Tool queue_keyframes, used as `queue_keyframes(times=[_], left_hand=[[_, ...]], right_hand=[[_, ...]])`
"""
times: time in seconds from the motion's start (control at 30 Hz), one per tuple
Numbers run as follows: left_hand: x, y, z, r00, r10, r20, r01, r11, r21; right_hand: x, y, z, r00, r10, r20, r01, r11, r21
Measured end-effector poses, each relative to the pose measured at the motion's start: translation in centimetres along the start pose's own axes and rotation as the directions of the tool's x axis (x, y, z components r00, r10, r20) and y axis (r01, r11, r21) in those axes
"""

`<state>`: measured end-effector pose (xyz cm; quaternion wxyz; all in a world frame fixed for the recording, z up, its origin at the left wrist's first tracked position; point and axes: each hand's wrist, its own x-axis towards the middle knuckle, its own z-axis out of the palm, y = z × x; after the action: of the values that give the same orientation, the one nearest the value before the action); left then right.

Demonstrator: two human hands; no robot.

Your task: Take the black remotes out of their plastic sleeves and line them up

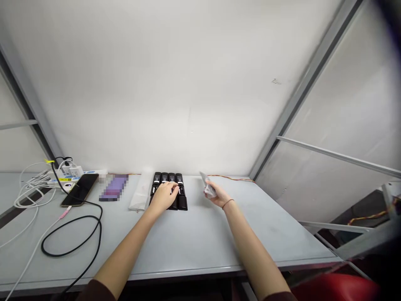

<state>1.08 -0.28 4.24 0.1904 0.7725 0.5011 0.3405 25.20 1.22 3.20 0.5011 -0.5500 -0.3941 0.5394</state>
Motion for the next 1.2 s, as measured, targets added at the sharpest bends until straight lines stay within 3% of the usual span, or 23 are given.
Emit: queue_keyframes(times=[0.07, 0.1, 0.2, 0.23, 0.3, 0.4, 0.5, 0.67, 0.8, 0.9, 1.03, 1.1, 1.2], left_hand=[[0.7, -0.3, 0.7, 0.996, -0.079, 0.032, 0.084, 0.96, -0.266], [0.9, -0.5, 1.1, 0.989, -0.134, 0.068, 0.151, 0.896, -0.418], [1.0, -1.0, 2.3, 0.942, -0.287, 0.175, 0.311, 0.546, -0.778], [0.8, -1.0, 2.5, 0.925, -0.331, 0.185, 0.324, 0.435, -0.84], [0.5, -1.0, 2.5, 0.897, -0.414, 0.153, 0.292, 0.297, -0.909], [0.0, -0.5, 1.5, 0.87, -0.476, 0.129, 0.236, 0.174, -0.956], [-0.3, 0.2, 0.2, 0.873, -0.449, 0.191, 0.247, 0.069, -0.967], [-0.7, 0.9, -1.3, 0.91, -0.368, 0.192, 0.207, 0.0, -0.978], [-0.6, 0.8, -1.8, 0.941, -0.335, 0.047, 0.047, -0.009, -0.999], [-0.4, 0.5, -1.7, 0.935, -0.354, -0.001, 0.011, 0.035, -0.999], [-0.3, -0.1, -0.8, 0.917, -0.396, 0.059, 0.128, 0.151, -0.98], [-0.2, -0.4, -0.4, 0.907, -0.414, 0.069, 0.144, 0.151, -0.978], [0.1, -0.7, -0.5, 0.891, -0.454, 0.012, 0.057, 0.086, -0.995]], right_hand=[[-1.3, -0.2, 3.8, 0.978, -0.046, 0.203, 0.013, 0.987, 0.158], [-2.0, -0.2, 5.6, 0.958, -0.051, 0.281, 0.0, 0.984, 0.18], [-3.2, 0.8, 9.7, 0.925, -0.099, 0.368, 0.073, 0.994, 0.085], [-3.4, 1.3, 10.5, 0.922, -0.135, 0.363, 0.128, 0.991, 0.042], [-3.7, 2.5, 11.5, 0.908, -0.167, 0.385, 0.196, 0.98, -0.039], [-4.2, 3.9, 11.7, 0.879, -0.112, 0.464, 0.193, 0.973, -0.13], [-5.2, 4.3, 11.7, 0.829, -0.018, 0.559, 0.123, 0.981, -0.152], [-6.4, 4.2, 12.3, 0.758, 0.034, 0.652, -0.022, 0.999, -0.026], [-6.6, 4.3, 12.4, 0.721, 0.102, 0.685, -0.078, 0.995, -0.066], [-6.5, 4.1, 12.2, 0.747, 0.046, 0.663, 0.011, 0.997, -0.081], [-6.2, 3.7, 11.9, 0.799, -0.103, 0.592, 0.176, 0.982, -0.066], [-5.9, 3.6, 11.7, 0.802, -0.116, 0.587, 0.215, 0.971, -0.102], [-5.6, 3.4, 11.2, 0.813, -0.096, 0.575, 0.239, 0.954, -0.179]])
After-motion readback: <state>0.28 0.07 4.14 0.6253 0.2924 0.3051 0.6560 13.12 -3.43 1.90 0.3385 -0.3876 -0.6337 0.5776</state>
